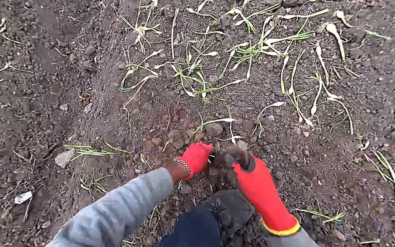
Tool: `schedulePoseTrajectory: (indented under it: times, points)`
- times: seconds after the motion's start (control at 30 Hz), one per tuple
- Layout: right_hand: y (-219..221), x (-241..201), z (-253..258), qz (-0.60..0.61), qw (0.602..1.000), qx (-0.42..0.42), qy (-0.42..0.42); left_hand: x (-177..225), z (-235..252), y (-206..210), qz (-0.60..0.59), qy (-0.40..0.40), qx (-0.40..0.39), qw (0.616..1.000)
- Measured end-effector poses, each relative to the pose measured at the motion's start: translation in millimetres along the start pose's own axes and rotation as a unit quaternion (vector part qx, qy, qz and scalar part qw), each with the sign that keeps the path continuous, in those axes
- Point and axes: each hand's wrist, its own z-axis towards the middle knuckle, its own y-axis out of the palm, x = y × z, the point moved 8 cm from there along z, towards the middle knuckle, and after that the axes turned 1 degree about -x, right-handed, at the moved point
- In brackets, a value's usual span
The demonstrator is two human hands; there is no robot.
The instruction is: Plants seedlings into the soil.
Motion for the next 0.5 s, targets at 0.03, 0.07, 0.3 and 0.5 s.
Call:
schedulePoseTrajectory:
  times: [0.03,0.07,0.3,0.5]
  points:
    - [-24,3,-22,0.010,0.999,0.044,-0.026,-2,-3,15,0.000,0.010,-0.015,1.000]
    - [-41,12,-43,0.021,0.996,0.074,-0.039,-4,-9,14,-0.004,0.013,0.001,1.000]
    - [-114,23,-46,0.043,0.989,0.138,0.017,46,50,-23,0.048,-0.002,0.030,0.998]
    - [-216,-53,-32,0.202,0.919,-0.035,-0.335,32,24,-31,0.010,-0.017,0.092,0.996]
